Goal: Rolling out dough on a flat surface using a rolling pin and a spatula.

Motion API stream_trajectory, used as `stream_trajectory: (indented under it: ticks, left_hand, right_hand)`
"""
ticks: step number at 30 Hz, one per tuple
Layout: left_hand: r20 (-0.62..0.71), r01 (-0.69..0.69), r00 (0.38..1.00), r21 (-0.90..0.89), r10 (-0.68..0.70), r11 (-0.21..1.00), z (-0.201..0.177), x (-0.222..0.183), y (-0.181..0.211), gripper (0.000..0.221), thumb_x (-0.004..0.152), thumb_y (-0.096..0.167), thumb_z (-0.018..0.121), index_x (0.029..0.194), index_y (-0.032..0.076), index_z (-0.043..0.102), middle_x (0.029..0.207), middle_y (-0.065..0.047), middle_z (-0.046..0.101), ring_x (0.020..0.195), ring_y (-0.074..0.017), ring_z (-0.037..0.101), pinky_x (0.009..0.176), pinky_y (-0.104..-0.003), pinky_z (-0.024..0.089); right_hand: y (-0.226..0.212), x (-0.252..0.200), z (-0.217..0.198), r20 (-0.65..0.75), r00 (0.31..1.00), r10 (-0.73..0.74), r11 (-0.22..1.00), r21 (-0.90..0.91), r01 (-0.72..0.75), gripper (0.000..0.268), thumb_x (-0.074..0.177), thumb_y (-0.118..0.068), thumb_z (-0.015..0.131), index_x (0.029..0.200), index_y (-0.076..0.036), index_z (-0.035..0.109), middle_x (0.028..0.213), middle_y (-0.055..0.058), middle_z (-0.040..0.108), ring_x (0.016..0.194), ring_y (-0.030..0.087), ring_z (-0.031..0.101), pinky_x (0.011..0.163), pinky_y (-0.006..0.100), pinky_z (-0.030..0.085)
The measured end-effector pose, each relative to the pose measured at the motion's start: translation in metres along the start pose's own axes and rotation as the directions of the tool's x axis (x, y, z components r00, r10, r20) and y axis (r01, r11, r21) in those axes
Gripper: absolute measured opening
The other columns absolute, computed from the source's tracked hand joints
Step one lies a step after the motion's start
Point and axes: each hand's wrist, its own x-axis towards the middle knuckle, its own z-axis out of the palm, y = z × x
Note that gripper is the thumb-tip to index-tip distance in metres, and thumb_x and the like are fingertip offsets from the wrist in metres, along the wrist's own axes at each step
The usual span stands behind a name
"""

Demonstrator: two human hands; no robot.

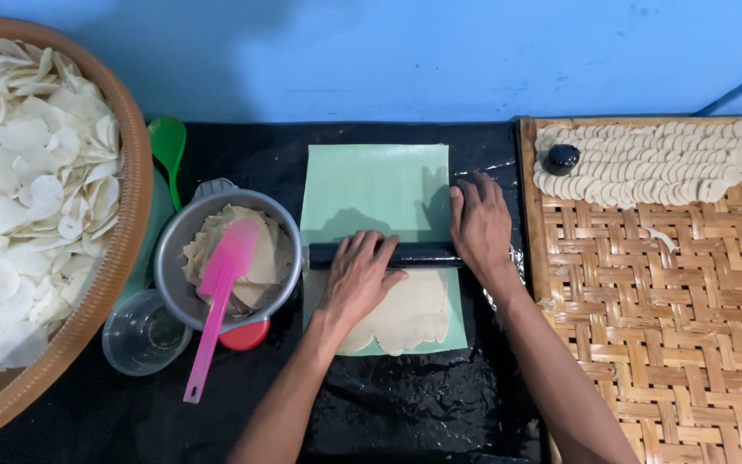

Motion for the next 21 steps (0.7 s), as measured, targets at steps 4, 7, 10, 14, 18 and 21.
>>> stream_trajectory:
  ticks: [4,7,10,14,18,21]
  left_hand:
    - [-0.014,-0.047,0.999,0.044,0.048,0.998,0.001,0.004,-0.006,0.056,0.085,0.032,0.077,0.129,0.000,0.063,0.113,-0.015,0.063,0.111,-0.0319,0.057,0.097,-0.047,0.043]
    - [-0.058,-0.037,0.998,0.030,0.038,0.999,0.001,0.006,-0.007,0.049,0.088,0.032,0.076,0.125,0.001,0.064,0.112,-0.014,0.064,0.110,-0.0310,0.058,0.094,-0.046,0.044]
    - [-0.091,-0.037,0.995,0.055,0.042,0.998,0.007,0.004,-0.010,0.047,0.087,0.032,0.076,0.122,0.001,0.064,0.111,-0.014,0.064,0.109,-0.0309,0.058,0.095,-0.047,0.043]
    - [-0.042,0.011,0.999,0.069,-0.009,0.998,0.012,0.003,-0.010,0.047,0.090,0.032,0.073,0.126,0.002,0.062,0.118,-0.015,0.062,0.117,-0.0313,0.056,0.102,-0.048,0.041]
    - [-0.132,-0.036,0.989,0.194,0.062,0.980,0.021,0.000,-0.007,0.063,0.094,0.035,0.063,0.142,-0.003,0.049,0.149,-0.024,0.048,0.143,-0.0369,0.040,0.118,-0.057,0.023]
    - [-0.047,-0.028,0.998,0.149,0.035,0.988,0.022,-0.004,-0.004,0.069,0.099,0.037,0.056,0.152,-0.004,0.038,0.160,-0.024,0.034,0.151,-0.0353,0.027,0.122,-0.057,0.014]
  right_hand:
    - [-0.012,0.005,-0.010,0.016,1.000,-0.006,0.999,0.039,0.005,0.032,0.110,-0.024,0.052,0.115,0.002,0.069,0.133,0.028,0.063,0.124,0.046,0.059,0.105,0.051,0.048]
    - [-0.016,0.004,-0.013,0.041,0.999,-0.014,0.999,0.050,0.012,0.032,0.109,-0.025,0.052,0.118,0.001,0.069,0.134,0.028,0.062,0.126,0.046,0.057,0.105,0.052,0.047]
    - [-0.011,-0.003,-0.004,0.079,0.996,-0.027,1.000,0.013,0.026,0.038,0.108,-0.029,0.053,0.126,0.001,0.067,0.138,0.031,0.057,0.131,0.047,0.052,0.107,0.052,0.044]
    - [-0.002,-0.014,0.006,0.150,0.989,-0.005,0.996,-0.090,0.019,0.049,0.108,-0.036,0.049,0.137,0.001,0.061,0.146,0.034,0.049,0.139,0.048,0.044,0.114,0.054,0.035]
    - [-0.002,-0.032,0.002,0.133,0.990,-0.036,0.989,-0.136,0.055,0.052,0.108,-0.035,0.046,0.144,0.001,0.057,0.152,0.032,0.047,0.144,0.046,0.042,0.119,0.052,0.031]
    - [-0.003,-0.038,-0.003,0.107,0.992,-0.062,0.986,-0.145,0.077,0.052,0.107,-0.034,0.047,0.145,0.001,0.056,0.153,0.031,0.047,0.145,0.045,0.042,0.120,0.052,0.032]
